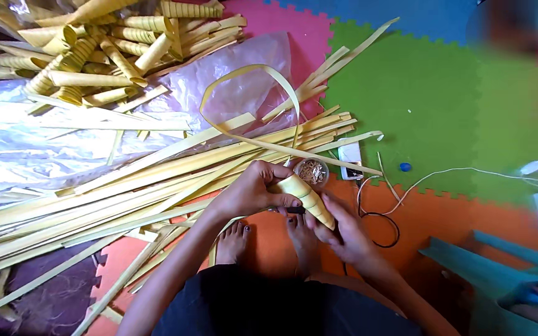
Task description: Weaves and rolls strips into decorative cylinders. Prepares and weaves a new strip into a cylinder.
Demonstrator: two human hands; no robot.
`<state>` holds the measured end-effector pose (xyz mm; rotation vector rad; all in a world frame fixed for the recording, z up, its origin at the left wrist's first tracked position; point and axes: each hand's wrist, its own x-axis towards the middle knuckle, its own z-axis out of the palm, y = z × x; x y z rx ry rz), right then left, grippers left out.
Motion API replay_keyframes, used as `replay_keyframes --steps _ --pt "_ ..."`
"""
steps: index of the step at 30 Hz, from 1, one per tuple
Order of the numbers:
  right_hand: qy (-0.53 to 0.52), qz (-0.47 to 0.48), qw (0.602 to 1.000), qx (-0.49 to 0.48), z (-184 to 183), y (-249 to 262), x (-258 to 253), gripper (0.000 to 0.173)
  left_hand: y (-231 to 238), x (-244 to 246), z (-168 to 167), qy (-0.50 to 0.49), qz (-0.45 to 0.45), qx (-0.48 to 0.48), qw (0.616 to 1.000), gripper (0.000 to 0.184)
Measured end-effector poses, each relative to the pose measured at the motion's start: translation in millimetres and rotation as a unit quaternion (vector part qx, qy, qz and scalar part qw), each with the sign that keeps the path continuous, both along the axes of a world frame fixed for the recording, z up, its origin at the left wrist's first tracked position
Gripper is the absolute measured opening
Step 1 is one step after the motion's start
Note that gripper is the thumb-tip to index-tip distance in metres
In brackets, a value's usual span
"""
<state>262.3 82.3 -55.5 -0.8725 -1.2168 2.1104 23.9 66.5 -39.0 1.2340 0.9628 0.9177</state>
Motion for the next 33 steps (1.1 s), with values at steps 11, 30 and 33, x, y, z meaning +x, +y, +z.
replay_keyframes --steps 11,30,33 --pt "-0.003 -0.082 0.993 0.083 -2.7 1.5 13.4 0.041 -0.9 1.9 9.0 0.006 0.067 -0.011 0.998 0.017" --pt "-0.034 -0.023 0.985 0.167 -7.6 0.8 10.1 0.035 0.3 -0.3 20.3 0.057 0.030 0.022 0.998 0.014" --pt "-0.088 -0.049 0.921 0.375 -19.8 0.9 13.7 0.034 2.8 -1.7 24.7 0.062 0.036 0.020 0.997 0.020"
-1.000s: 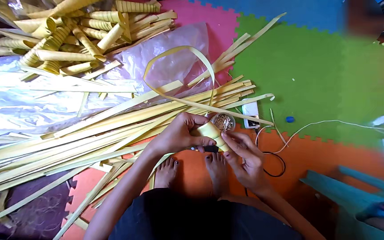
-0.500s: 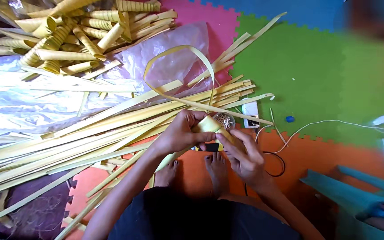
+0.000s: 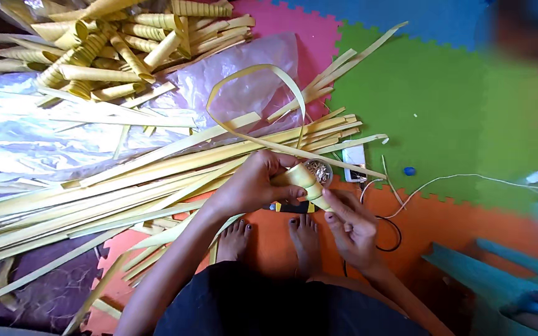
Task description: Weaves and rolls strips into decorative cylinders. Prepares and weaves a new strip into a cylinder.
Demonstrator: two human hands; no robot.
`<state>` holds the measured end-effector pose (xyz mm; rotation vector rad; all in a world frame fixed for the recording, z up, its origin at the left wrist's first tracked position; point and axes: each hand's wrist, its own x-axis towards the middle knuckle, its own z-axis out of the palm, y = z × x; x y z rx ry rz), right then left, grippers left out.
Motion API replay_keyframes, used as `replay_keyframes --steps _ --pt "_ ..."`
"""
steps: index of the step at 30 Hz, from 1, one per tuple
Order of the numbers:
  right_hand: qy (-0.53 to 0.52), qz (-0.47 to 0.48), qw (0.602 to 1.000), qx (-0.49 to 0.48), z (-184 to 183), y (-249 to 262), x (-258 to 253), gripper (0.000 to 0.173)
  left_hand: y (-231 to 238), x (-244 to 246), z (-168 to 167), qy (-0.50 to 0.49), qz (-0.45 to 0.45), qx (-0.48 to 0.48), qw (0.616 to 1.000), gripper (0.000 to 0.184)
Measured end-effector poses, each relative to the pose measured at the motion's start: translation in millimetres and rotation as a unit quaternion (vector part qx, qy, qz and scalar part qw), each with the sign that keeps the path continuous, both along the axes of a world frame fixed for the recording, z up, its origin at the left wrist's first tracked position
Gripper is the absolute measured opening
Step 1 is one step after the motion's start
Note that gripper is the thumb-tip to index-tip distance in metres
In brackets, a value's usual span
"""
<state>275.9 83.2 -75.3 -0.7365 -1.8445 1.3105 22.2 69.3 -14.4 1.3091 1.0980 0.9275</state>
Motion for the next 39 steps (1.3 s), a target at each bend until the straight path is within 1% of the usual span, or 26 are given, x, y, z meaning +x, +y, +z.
replay_keyframes --steps 1,3,4,5,7,8,9,11,13,14,16,18,20,22,23,25,26,27,28,30,31,33,35,36,37,39 --pt "0.043 0.017 0.989 -0.140 6.6 -2.8 -0.3 0.035 1.8 -1.6 0.2 0.001 -0.010 -0.006 1.000 0.022" --pt "0.130 0.068 0.854 -0.499 26.5 -1.6 0.1 0.031 4.6 -6.5 0.7 -0.003 -0.034 -0.020 0.999 0.023" --pt "0.152 0.083 0.811 -0.559 29.8 0.1 1.7 0.031 5.8 -7.7 1.3 -0.007 -0.040 -0.024 0.999 0.021" --pt "0.136 0.075 0.850 -0.504 29.1 -1.1 2.4 0.031 6.9 -8.1 1.2 -0.019 -0.042 -0.029 0.999 0.020" --pt "0.037 0.037 0.984 -0.170 16.1 -2.4 3.8 0.037 9.0 -8.9 0.9 -0.036 -0.042 -0.034 0.998 0.020" --pt "-0.015 0.023 0.999 -0.022 10.1 -0.4 5.1 0.038 9.3 -9.9 1.6 -0.035 -0.045 -0.038 0.998 0.021" --pt "-0.031 0.011 0.999 0.026 7.8 -0.6 5.9 0.036 9.2 -10.4 2.6 -0.032 -0.050 -0.043 0.997 0.022" --pt "0.033 0.009 0.979 -0.202 15.1 -5.5 5.8 0.035 8.9 -9.4 4.0 -0.030 -0.060 -0.054 0.996 0.022" --pt "0.093 0.024 0.877 -0.471 28.7 -4.5 5.2 0.039 7.4 -7.2 4.5 -0.038 -0.058 -0.063 0.996 0.021" --pt "0.092 0.020 0.884 -0.458 28.9 -5.4 5.7 0.038 6.6 -5.6 4.2 -0.039 -0.049 -0.061 0.996 0.021" --pt "0.025 -0.007 0.984 -0.174 15.0 -7.8 9.0 0.032 5.2 -2.2 3.4 -0.045 -0.023 -0.052 0.997 0.020" --pt "-0.035 -0.018 0.998 0.040 2.7 -3.8 12.5 0.037 4.2 -1.6 4.8 -0.045 -0.004 -0.047 0.998 0.021" --pt "0.028 0.005 0.985 -0.168 9.4 -7.4 13.2 0.036 5.7 -3.3 5.8 -0.040 -0.013 -0.050 0.998 0.022" --pt "0.109 0.041 0.889 -0.443 19.4 -8.2 15.0 0.036 9.6 -9.2 3.9 -0.034 -0.040 -0.050 0.997 0.020" --pt "0.099 0.035 0.901 -0.420 18.7 -9.5 15.3 0.035 11.2 -10.7 2.8 -0.027 -0.044 -0.048 0.997 0.019" --pt "0.007 0.012 0.991 -0.135 6.5 -9.0 17.7 0.038 12.1 -11.3 1.9 -0.018 -0.034 -0.042 0.998 0.018" --pt "-0.035 0.006 0.999 -0.022 1.8 -7.0 19.4 0.039 11.4 -11.5 2.3 -0.020 -0.029 -0.041 0.999 0.019" --pt "-0.037 0.000 0.999 -0.014 0.8 -7.4 19.9 0.038 10.0 -10.6 3.5 -0.022 -0.025 -0.045 0.998 0.019" --pt "-0.004 -0.001 0.993 -0.117 4.3 -9.7 19.6 0.036 8.6 -8.4 5.4 -0.025 -0.020 -0.056 0.998 0.020" --pt "0.075 0.016 0.899 -0.432 18.0 -10.8 20.2 0.036 7.1 -6.1 6.8 -0.030 -0.018 -0.071 0.997 0.021" --pt "0.093 0.021 0.875 -0.475 19.2 -10.8 21.1 0.036 9.1 -8.3 4.9 -0.025 -0.028 -0.069 0.997 0.020" --pt "0.035 -0.008 0.968 -0.247 9.3 -13.7 23.4 0.032 11.3 -10.5 2.1 -0.020 -0.030 -0.059 0.998 0.020" --pt "-0.050 -0.017 0.999 0.005 -1.7 -8.7 29.2 0.041 11.8 -11.5 2.6 -0.024 -0.023 -0.057 0.998 0.022" --pt "-0.042 -0.017 0.999 -0.018 -1.1 -9.7 30.3 0.040 11.7 -11.8 2.3 -0.029 -0.023 -0.058 0.998 0.022" --pt "-0.004 -0.011 0.989 -0.146 3.7 -12.2 29.8 0.036 12.2 -12.2 1.9 -0.033 -0.027 -0.058 0.997 0.022" --pt "0.087 0.012 0.894 -0.439 15.9 -14.2 30.1 0.031 12.6 -12.8 -0.3 -0.023 -0.030 -0.050 0.998 0.020"
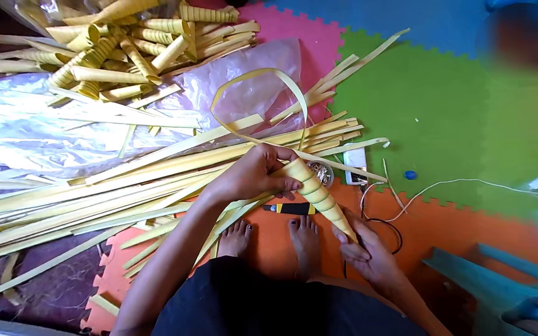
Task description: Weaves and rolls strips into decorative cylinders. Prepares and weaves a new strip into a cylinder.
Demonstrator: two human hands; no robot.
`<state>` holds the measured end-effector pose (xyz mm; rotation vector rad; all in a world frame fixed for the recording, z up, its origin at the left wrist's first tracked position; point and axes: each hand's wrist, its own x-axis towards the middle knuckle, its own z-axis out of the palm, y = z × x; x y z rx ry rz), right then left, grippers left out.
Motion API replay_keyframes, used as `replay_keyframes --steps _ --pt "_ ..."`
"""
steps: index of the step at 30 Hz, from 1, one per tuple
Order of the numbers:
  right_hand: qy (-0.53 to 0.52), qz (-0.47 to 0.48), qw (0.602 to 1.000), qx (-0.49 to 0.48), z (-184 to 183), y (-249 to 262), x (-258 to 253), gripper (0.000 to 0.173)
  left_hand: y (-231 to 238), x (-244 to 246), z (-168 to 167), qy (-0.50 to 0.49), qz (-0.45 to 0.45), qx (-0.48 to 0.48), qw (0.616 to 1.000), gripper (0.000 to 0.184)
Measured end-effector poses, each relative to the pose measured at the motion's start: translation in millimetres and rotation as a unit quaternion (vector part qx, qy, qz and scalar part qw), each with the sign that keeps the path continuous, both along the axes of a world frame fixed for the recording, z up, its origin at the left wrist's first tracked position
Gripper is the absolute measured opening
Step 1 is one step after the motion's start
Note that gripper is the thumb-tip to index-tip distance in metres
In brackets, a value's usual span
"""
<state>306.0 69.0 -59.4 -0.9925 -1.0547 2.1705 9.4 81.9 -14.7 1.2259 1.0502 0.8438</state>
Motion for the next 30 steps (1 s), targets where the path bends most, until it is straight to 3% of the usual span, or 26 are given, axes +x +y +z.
replay_keyframes --steps 1,2,4,5,6,7,8,9,10,12,13,14,16,17,18,19,21,22,23,24,25,26,27,28,29,30 --pt "0.006 -0.004 1.000 -0.013 -0.3 -1.3 0.7 0.032 0.1 0.3 -1.1 0.009 0.002 0.004 1.000 0.019" --pt "-0.028 -0.014 0.996 0.086 -4.5 -3.3 1.0 0.032 0.4 0.6 -1.6 0.017 0.006 0.007 1.000 0.019" --pt "-0.124 0.002 0.921 0.369 -18.8 -0.4 5.6 0.040 -1.2 2.8 0.9 0.033 0.024 -0.004 0.999 0.020" --pt "-0.143 0.009 0.902 0.406 -20.4 1.0 7.2 0.041 -4.9 9.8 3.0 0.045 0.053 -0.013 0.997 0.019" --pt "-0.127 0.009 0.929 0.347 -17.6 0.4 7.4 0.040 -10.6 24.1 4.7 0.067 0.112 -0.019 0.991 0.018" --pt "-0.086 0.009 0.973 0.213 -11.5 -0.1 6.5 0.039 -15.6 39.3 5.8 0.080 0.172 -0.028 0.981 0.017" --pt "-0.050 0.005 0.995 0.088 -5.8 -1.2 5.6 0.038 -10.1 22.7 4.3 0.059 0.103 -0.021 0.993 0.019" --pt "-0.033 -0.001 0.998 0.050 -3.8 -2.5 6.0 0.037 -4.0 8.8 2.6 0.032 0.042 -0.019 0.998 0.022" --pt "-0.050 -0.007 0.991 0.123 -6.2 -4.2 6.4 0.036 -0.2 2.3 1.5 0.014 0.018 -0.020 1.000 0.023" --pt "-0.135 -0.007 0.908 0.396 -18.6 -2.6 9.5 0.038 1.9 -0.3 1.9 0.001 0.020 -0.025 0.999 0.024" --pt "-0.160 -0.004 0.875 0.457 -21.3 -1.3 10.7 0.039 2.2 -0.2 2.3 -0.002 0.023 -0.028 0.999 0.023" --pt "-0.152 -0.004 0.890 0.429 -21.0 -1.9 11.8 0.038 2.8 0.0 2.3 -0.005 0.020 -0.030 0.999 0.023" --pt "-0.065 0.002 0.986 0.155 -10.1 -4.0 11.4 0.035 3.2 0.2 1.2 -0.005 0.009 -0.026 1.000 0.021" --pt "-0.022 0.004 0.999 0.032 -6.5 -4.4 12.4 0.035 0.3 3.2 0.9 0.002 0.017 -0.023 1.000 0.019" --pt "-0.014 -0.002 1.000 0.015 -6.3 -5.1 12.8 0.035 -3.6 9.0 1.6 0.013 0.034 -0.024 0.999 0.018" --pt "-0.041 -0.011 0.994 0.102 -9.7 -6.0 12.6 0.034 -6.8 14.6 2.8 0.024 0.050 -0.028 0.998 0.017" --pt "-0.138 -0.005 0.912 0.387 -24.6 -1.8 14.0 0.040 1.1 3.6 -2.3 0.004 0.031 -0.022 0.999 0.019" --pt "-0.163 -0.004 0.876 0.454 -28.3 0.8 14.6 0.040 2.4 1.0 -3.0 -0.001 0.023 -0.022 0.999 0.020" --pt "-0.157 -0.002 0.888 0.432 -28.1 1.1 15.9 0.039 0.8 3.5 -1.9 0.001 0.026 -0.026 0.999 0.020" --pt "-0.124 0.003 0.938 0.324 -24.2 0.4 16.9 0.036 -4.1 10.6 1.2 0.013 0.039 -0.034 0.999 0.020" --pt "-0.071 0.018 0.987 0.145 -16.1 -0.4 19.0 0.034 -11.4 20.3 5.6 0.033 0.052 -0.046 0.997 0.021" --pt "-0.007 0.038 0.999 -0.031 -9.5 0.5 21.8 0.031 -12.8 19.5 4.5 0.029 0.044 -0.045 0.998 0.023" --pt "0.055 0.048 0.986 -0.150 -7.7 1.6 24.1 0.028 -6.3 8.5 1.1 0.004 0.019 -0.038 0.999 0.025" --pt "0.069 0.043 0.982 -0.169 -7.9 0.5 24.3 0.028 -1.3 0.4 -1.3 -0.016 0.000 -0.035 0.999 0.027" --pt "0.032 0.027 0.996 -0.082 -9.7 -2.5 22.4 0.028 1.4 -3.5 -3.0 -0.028 -0.007 -0.034 0.999 0.027" --pt "-0.033 0.004 0.997 0.076 -15.3 -5.5 20.4 0.030 2.5 -5.2 -3.9 -0.035 -0.003 -0.034 0.999 0.028"
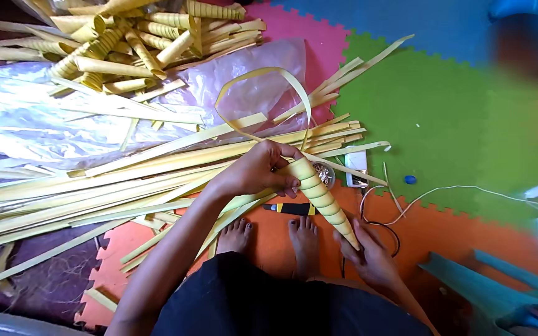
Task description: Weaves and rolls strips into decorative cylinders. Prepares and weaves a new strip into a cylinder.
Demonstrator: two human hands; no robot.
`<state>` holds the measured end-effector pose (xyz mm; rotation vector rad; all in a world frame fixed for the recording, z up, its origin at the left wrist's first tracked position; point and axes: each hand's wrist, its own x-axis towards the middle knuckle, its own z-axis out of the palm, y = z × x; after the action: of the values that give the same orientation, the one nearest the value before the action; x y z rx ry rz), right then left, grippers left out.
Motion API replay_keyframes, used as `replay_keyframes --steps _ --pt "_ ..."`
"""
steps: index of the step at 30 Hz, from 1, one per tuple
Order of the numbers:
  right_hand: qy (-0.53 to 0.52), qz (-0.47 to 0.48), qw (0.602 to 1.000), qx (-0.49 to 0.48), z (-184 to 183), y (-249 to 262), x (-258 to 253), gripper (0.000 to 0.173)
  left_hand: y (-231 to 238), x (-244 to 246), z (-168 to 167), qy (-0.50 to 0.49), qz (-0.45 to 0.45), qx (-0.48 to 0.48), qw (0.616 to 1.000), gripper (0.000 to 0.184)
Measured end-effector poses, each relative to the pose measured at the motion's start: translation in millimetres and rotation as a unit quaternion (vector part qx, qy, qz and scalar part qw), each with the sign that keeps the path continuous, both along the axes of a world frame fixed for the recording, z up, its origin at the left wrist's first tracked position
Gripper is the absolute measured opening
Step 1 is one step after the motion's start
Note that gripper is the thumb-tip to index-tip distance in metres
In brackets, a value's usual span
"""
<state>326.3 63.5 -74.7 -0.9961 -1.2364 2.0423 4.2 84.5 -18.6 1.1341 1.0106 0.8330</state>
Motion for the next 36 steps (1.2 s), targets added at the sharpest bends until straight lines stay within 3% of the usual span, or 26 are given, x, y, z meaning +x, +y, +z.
replay_keyframes --steps 2,3,4,5,7,8,9,10,12,13,14,16,18,19,20,22,24,26,30,33,36 --pt "-0.098 -0.009 0.950 0.297 -12.7 3.0 -0.6 0.040 -1.4 0.9 0.7 0.005 0.020 0.004 1.000 0.028" --pt "-0.111 -0.012 0.939 0.324 -12.1 4.1 -0.7 0.040 -4.3 4.8 2.3 0.015 0.032 0.006 0.999 0.027" --pt "-0.099 -0.014 0.962 0.254 -6.2 3.1 -1.0 0.035 -10.2 13.6 4.7 0.034 0.050 0.006 0.998 0.025" --pt "-0.076 -0.006 0.991 0.110 3.3 1.7 -0.9 0.031 -19.9 28.0 7.7 0.061 0.074 0.000 0.995 0.021" --pt "-0.001 0.020 0.986 -0.166 16.0 4.4 1.5 0.036 -30.8 40.9 -0.8 0.068 0.089 0.018 0.994 0.019" --pt "0.021 0.018 0.978 -0.207 16.2 4.5 1.6 0.037 -29.5 38.7 0.3 0.068 0.081 0.019 0.994 0.018" --pt "0.012 0.005 0.987 -0.160 13.5 2.2 0.5 0.034 -24.9 32.0 3.3 0.064 0.069 0.015 0.995 0.019" --pt "-0.025 -0.011 0.999 -0.034 7.0 -0.8 -1.4 0.029 -18.2 22.9 7.8 0.054 0.068 0.014 0.996 0.019" --pt "-0.101 -0.009 0.960 0.262 -10.9 0.6 -1.5 0.039 -13.5 16.8 10.3 0.047 0.085 0.012 0.995 0.020" --pt "-0.120 -0.010 0.942 0.313 -15.6 2.4 -0.7 0.042 -15.1 21.3 9.3 0.054 0.095 0.010 0.994 0.021" --pt "-0.117 -0.014 0.956 0.267 -13.8 2.0 -0.9 0.038 -21.9 34.9 11.5 0.082 0.111 0.002 0.990 0.019" --pt "-0.083 0.010 0.996 -0.015 3.2 2.1 -2.8 0.036 -30.6 44.0 6.5 0.119 0.116 0.043 0.985 0.015" --pt "-0.012 0.071 0.972 -0.225 7.6 9.0 1.1 0.043 -27.7 29.8 -5.5 0.112 0.085 0.134 0.981 0.009" --pt "0.009 0.094 0.964 -0.250 6.9 11.1 2.0 0.044 -21.8 19.4 -7.0 0.099 0.079 0.182 0.975 0.008" --pt "0.004 0.110 0.967 -0.229 7.3 13.2 1.9 0.045 -24.5 23.2 -2.9 0.098 0.112 0.196 0.969 0.005" --pt "-0.073 0.099 0.989 -0.084 9.5 21.5 -0.5 0.041 -37.1 48.2 -1.7 0.070 0.237 0.185 0.951 0.012" --pt "-0.173 0.032 0.971 0.164 6.5 36.0 -8.7 0.032 -29.9 9.4 -22.8 0.069 0.126 0.281 0.949 0.007" --pt "-0.214 -0.017 0.916 0.340 6.2 55.4 -20.9 0.032 -20.7 4.2 -30.8 0.107 0.115 0.330 0.931 0.004" --pt "-0.139 -0.021 0.893 0.426 33.8 66.3 -70.3 0.025 -12.4 35.7 -20.9 0.212 0.133 0.331 0.910 0.007" --pt "-0.137 -0.082 0.867 0.473 33.2 70.0 -97.8 0.006 -5.1 52.1 -1.8 0.240 0.162 0.259 0.921 0.014" --pt "-0.134 -0.114 0.865 0.469 20.9 75.7 -105.0 0.002 4.1 57.2 -2.0 0.243 0.185 0.196 0.932 0.012"
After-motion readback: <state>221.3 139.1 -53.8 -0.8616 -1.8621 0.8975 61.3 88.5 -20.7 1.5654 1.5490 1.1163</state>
